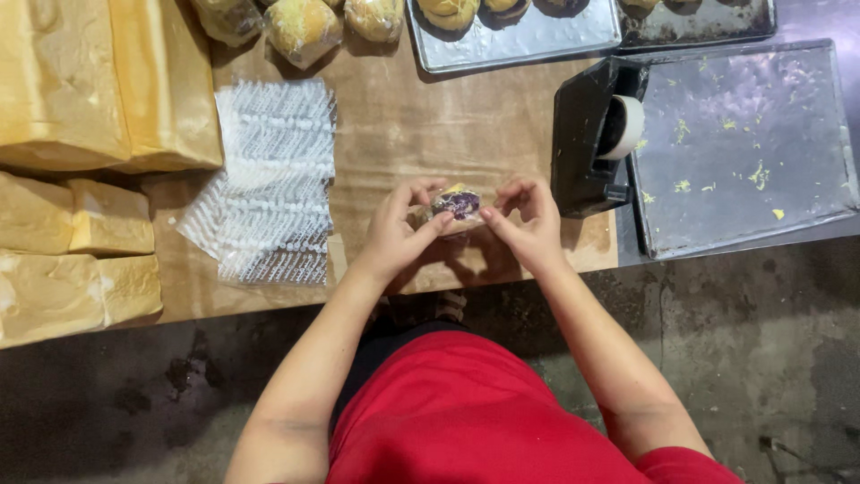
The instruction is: The person wraps individual pastries in plastic film and secures them with tape from a dispenser, then moves the wrapped items aside.
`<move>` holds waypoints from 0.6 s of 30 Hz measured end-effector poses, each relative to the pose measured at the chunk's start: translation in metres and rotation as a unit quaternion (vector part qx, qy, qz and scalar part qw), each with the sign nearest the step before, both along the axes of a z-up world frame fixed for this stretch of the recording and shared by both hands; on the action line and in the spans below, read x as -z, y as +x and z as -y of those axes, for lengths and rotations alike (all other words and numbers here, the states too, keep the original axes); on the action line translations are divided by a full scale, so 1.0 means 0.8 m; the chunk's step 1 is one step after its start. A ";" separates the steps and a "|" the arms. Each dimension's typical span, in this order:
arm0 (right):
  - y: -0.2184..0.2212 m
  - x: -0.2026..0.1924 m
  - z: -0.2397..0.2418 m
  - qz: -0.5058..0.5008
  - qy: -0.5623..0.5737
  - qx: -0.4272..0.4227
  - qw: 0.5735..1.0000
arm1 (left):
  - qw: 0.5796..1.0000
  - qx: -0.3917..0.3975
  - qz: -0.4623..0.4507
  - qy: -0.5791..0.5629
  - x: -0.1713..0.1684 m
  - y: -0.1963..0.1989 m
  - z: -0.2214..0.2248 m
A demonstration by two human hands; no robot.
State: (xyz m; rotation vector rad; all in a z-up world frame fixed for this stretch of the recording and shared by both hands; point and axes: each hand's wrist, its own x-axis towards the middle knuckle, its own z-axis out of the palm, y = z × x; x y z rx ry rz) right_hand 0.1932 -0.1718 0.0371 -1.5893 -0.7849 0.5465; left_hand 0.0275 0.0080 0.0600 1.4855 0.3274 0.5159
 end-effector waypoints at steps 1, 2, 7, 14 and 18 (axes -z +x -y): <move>-0.004 0.007 0.006 -0.020 0.031 -0.002 0.999 | 0.998 -0.016 0.005 0.065 0.001 -0.003 0.003; -0.008 0.010 0.009 -0.040 0.064 -0.004 0.997 | 0.991 -0.033 0.012 0.132 0.001 -0.005 0.005; -0.037 -0.019 0.007 0.177 0.047 -0.039 0.982 | 0.983 -0.028 0.045 0.178 -0.007 -0.014 0.015; -0.046 -0.020 -0.007 0.304 -0.002 -0.032 0.952 | 0.978 -0.041 0.033 0.200 0.002 -0.015 0.021; -0.032 -0.022 -0.007 0.304 -0.034 -0.066 0.950 | 0.986 -0.059 0.029 0.156 0.007 -0.009 0.025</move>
